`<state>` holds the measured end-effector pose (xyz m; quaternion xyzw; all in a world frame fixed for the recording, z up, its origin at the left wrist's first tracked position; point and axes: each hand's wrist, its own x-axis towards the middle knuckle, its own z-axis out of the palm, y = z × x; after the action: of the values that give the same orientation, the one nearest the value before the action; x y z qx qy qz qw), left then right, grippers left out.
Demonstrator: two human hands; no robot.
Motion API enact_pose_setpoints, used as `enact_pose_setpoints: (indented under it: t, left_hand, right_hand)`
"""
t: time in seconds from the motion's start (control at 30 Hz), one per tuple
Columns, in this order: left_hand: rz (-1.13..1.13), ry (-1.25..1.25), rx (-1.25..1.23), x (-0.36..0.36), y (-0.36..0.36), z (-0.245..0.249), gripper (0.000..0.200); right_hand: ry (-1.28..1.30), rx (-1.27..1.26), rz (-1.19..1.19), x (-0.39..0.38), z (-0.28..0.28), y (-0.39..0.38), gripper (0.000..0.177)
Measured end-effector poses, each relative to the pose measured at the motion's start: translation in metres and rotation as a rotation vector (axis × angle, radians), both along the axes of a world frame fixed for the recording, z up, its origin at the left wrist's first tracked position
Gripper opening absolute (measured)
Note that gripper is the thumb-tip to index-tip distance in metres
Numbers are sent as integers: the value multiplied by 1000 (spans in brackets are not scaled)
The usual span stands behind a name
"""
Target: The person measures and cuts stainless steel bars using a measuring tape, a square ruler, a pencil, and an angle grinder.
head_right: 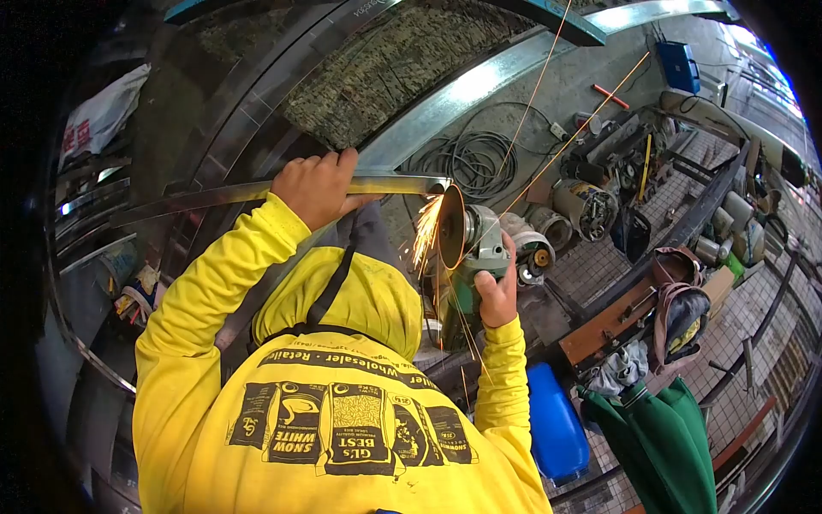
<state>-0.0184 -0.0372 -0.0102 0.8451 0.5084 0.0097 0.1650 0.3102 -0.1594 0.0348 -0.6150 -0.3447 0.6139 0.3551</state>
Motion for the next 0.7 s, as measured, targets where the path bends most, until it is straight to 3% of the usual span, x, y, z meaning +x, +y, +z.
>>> enact_pose_setpoints:
  t: [0.7]
  left_hand:
    - [-7, 31, -60, -1, 0, 3, 73]
  right_hand:
    - [85, 38, -31, -4, 0, 8, 97]
